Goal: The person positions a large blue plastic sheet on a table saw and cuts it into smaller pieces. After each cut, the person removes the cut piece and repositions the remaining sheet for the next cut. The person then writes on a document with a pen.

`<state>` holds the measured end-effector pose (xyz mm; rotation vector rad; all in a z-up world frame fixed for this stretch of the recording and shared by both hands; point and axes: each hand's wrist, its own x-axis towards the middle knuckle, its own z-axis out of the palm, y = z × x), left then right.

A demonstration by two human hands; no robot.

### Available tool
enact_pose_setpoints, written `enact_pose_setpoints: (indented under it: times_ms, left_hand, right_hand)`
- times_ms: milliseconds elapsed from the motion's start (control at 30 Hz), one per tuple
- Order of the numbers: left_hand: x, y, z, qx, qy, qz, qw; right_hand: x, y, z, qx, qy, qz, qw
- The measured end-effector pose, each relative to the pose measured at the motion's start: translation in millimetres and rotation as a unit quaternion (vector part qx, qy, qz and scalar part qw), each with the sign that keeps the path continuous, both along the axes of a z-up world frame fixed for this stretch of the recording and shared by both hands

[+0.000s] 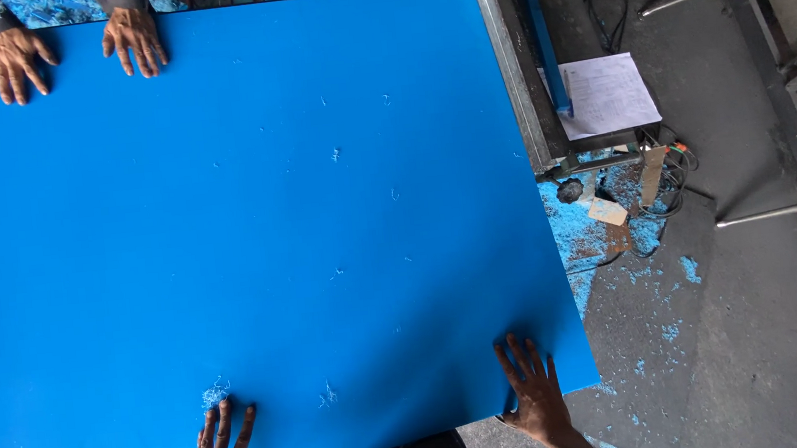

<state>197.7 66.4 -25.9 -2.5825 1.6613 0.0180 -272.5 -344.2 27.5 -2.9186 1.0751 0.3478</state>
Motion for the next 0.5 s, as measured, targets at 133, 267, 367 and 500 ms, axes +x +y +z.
enact_pose_setpoints:
  times_ms: [133,267,367,500]
  left_hand:
    - [7,-5,-4,-0.03,0.006,-0.026,0.999]
    - [8,-8,0,0.034,0.024,0.001,0.999]
    - [6,-13,13,0.007,0.023,0.001,1.0]
    - [9,-21,15,-0.011,0.013,0.004,1.0]
  right_hand:
    - [5,-4,4,-0.004,-0.006,0.009,1.0]
    - [9,-7,6,0.014,-0.025,0.007,1.0]
    - [10,-11,2,0.014,-0.04,0.008,0.999]
    - [11,-17,-2,-0.01,-0.033,0.018,0.999]
